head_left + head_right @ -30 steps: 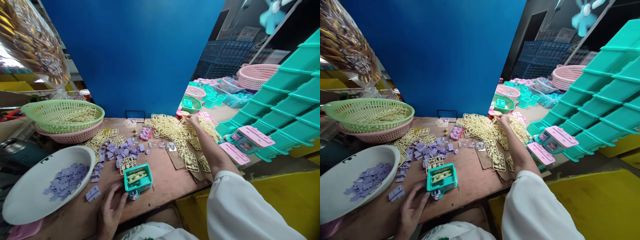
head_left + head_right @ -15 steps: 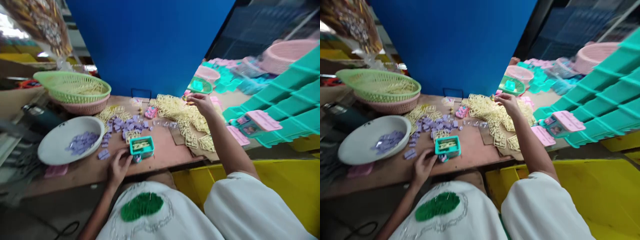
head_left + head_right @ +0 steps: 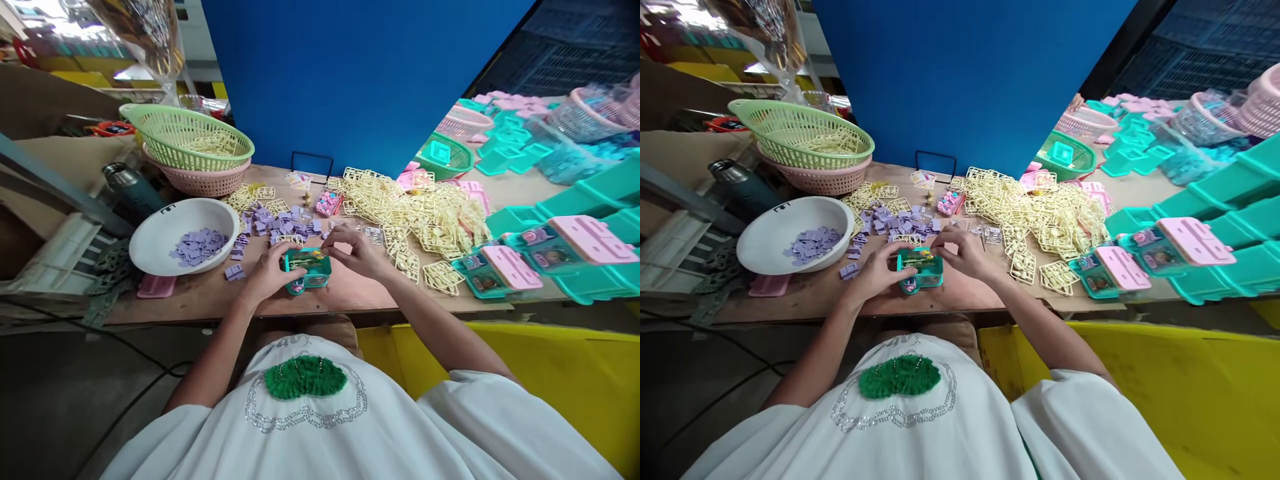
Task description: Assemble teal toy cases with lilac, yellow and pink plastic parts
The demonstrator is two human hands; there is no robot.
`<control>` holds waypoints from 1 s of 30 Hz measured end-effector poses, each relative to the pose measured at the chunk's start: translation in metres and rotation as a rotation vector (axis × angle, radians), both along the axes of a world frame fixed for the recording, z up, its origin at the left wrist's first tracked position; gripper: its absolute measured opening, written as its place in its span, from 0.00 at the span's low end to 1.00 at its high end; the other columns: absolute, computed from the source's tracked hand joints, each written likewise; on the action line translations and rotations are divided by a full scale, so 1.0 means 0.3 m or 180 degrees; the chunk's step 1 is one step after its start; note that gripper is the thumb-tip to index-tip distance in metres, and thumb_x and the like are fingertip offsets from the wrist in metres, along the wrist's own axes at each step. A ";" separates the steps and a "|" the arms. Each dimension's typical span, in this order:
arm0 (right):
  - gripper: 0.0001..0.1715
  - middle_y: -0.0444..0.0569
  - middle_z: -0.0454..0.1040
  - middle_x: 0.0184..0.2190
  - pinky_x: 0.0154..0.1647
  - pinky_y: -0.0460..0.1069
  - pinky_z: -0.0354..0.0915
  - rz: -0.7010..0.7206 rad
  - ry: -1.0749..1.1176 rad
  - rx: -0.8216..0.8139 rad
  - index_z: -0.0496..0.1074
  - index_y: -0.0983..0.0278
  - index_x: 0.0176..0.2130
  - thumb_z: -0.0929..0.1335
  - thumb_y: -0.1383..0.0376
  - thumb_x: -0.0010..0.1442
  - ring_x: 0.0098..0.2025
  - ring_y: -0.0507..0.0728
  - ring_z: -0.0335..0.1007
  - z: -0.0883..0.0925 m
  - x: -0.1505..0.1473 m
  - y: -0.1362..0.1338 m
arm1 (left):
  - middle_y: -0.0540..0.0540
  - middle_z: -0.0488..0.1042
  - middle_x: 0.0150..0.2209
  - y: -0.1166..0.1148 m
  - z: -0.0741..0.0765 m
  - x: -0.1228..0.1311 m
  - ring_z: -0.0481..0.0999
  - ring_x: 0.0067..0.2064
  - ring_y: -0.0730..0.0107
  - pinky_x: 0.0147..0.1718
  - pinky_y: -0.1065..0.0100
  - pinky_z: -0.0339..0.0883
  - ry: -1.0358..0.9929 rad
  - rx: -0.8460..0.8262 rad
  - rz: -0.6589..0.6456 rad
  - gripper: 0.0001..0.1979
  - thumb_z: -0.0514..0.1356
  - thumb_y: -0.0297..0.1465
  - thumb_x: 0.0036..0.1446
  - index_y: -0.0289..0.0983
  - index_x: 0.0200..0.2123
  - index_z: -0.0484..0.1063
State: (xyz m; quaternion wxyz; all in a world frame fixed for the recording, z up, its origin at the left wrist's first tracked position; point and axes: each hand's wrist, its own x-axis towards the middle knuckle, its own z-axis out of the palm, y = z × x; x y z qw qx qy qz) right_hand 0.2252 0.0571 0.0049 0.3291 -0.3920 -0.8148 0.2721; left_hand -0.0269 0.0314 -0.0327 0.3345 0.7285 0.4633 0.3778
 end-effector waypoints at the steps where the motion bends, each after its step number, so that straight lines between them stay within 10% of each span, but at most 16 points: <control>1: 0.19 0.51 0.79 0.35 0.43 0.55 0.66 -0.0001 0.0004 -0.0003 0.81 0.61 0.36 0.70 0.51 0.70 0.41 0.60 0.74 0.004 0.005 0.001 | 0.43 0.83 0.51 0.015 0.002 0.000 0.83 0.52 0.56 0.53 0.59 0.77 0.0116 -0.0068 -0.0018 0.20 0.71 0.28 0.52 0.39 0.50 0.79; 30: 0.10 0.56 0.75 0.37 0.43 0.58 0.63 0.0258 -0.1099 0.0590 0.84 0.61 0.36 0.70 0.68 0.67 0.43 0.64 0.63 -0.092 -0.043 0.025 | 0.46 0.84 0.44 0.067 0.048 -0.010 0.83 0.44 0.63 0.45 0.65 0.77 0.0379 -0.0047 -0.0005 0.12 0.67 0.25 0.54 0.37 0.43 0.80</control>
